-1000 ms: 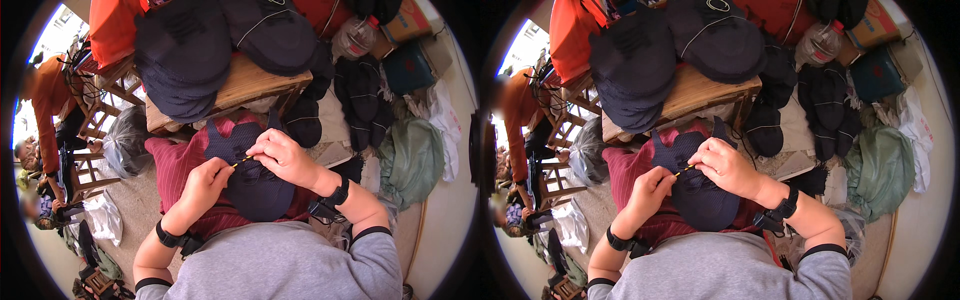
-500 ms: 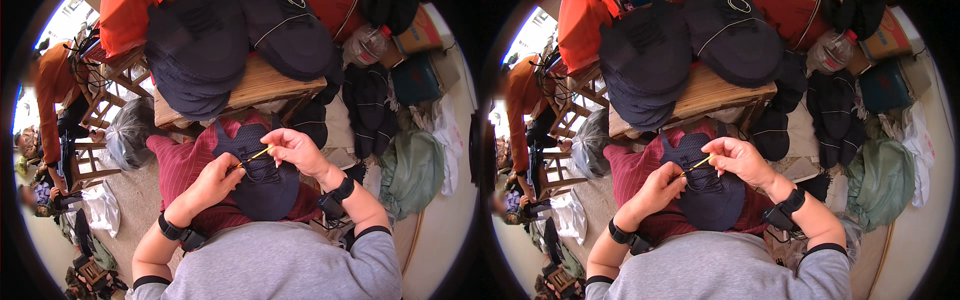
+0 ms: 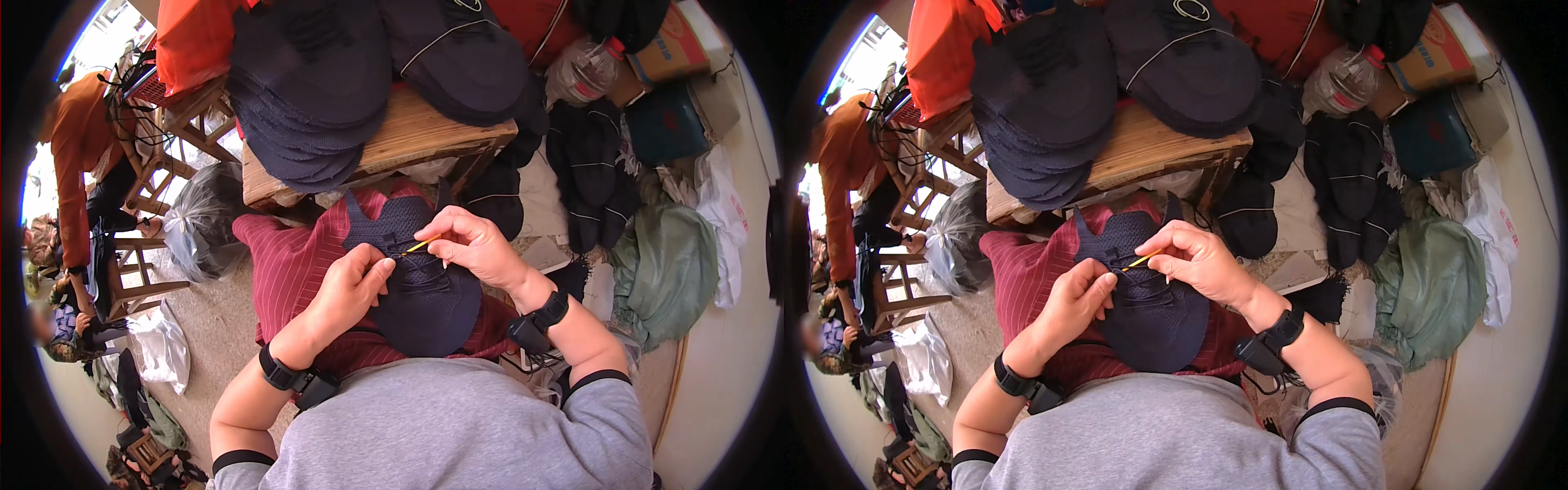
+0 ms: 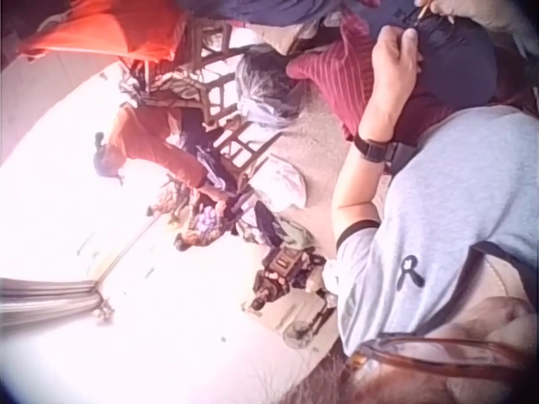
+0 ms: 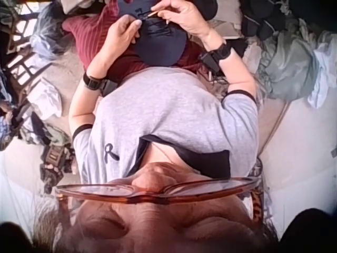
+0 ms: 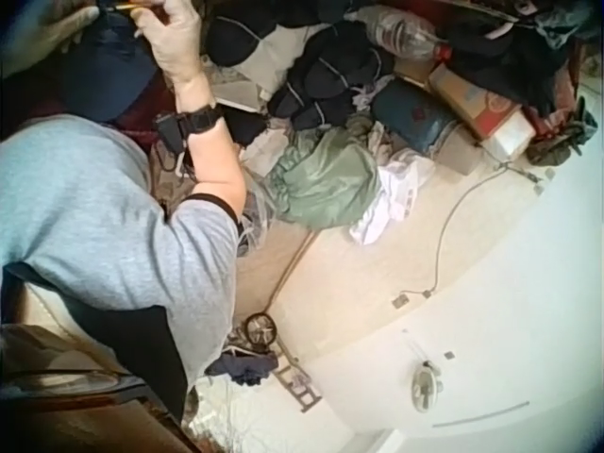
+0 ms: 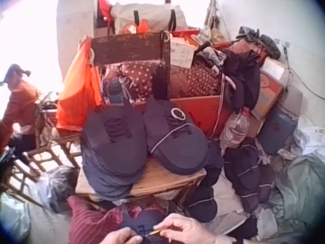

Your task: The recorder is assembling shoe uppers, specifically threading or marking components and bundling them together.

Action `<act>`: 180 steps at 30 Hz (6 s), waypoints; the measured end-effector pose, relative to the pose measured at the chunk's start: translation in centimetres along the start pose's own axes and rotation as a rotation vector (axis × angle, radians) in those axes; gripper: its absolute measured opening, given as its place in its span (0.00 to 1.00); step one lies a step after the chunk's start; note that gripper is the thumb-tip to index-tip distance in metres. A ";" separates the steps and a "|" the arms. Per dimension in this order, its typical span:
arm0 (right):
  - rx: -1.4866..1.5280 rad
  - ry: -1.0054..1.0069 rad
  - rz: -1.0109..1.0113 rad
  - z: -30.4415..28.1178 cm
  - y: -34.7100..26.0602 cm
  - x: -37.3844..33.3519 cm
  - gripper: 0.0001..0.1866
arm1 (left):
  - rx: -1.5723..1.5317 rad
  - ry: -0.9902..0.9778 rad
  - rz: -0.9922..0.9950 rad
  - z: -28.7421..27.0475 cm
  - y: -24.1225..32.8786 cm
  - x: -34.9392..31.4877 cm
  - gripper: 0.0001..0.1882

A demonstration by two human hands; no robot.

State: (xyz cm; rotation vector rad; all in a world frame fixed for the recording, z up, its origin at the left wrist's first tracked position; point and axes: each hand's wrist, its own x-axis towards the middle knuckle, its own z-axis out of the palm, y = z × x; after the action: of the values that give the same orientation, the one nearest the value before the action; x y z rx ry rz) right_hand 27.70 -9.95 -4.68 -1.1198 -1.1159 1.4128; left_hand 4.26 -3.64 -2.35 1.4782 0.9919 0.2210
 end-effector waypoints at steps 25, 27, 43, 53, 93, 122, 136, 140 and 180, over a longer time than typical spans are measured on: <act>-0.269 0.081 -0.121 1.4 0.3 -1.0 0.05 | 0.203 -0.009 -0.034 -0.2 0.1 0.5 0.17; 0.237 0.142 0.091 1.1 1.2 -1.1 0.07 | 0.162 -0.004 -0.037 -0.1 0.2 0.4 0.17; -0.268 0.132 -0.209 2.4 0.1 -0.8 0.09 | 0.182 0.000 -0.010 0.1 -0.2 0.5 0.17; 0.357 0.224 0.052 2.0 0.2 -0.1 0.15 | 0.231 0.023 0.070 0.1 -0.9 0.2 0.15; -0.179 0.029 0.175 -0.1 -3.5 -1.5 0.09 | 0.457 0.529 0.529 0.4 -0.2 -0.4 0.33; -0.446 0.071 0.134 -0.7 -4.4 -3.6 0.06 | 0.930 0.250 0.913 1.7 2.5 -1.9 0.23; -0.605 0.153 -0.025 -2.2 -3.1 -7.1 0.05 | 0.973 0.207 0.885 2.7 1.2 -0.6 0.29; -0.687 0.101 -0.055 -2.3 -3.4 -7.2 0.05 | 0.995 0.190 0.870 2.7 1.3 -0.7 0.29; -0.194 -0.228 0.271 -1.6 -3.0 1.7 0.08 | 0.643 0.404 0.886 0.9 1.3 0.9 0.13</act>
State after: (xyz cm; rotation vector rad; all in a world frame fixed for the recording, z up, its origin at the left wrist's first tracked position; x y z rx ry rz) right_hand 29.59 -7.82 -2.09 -1.3097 -1.3218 1.7036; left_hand 5.95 -3.50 -1.70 2.4820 0.6682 0.9295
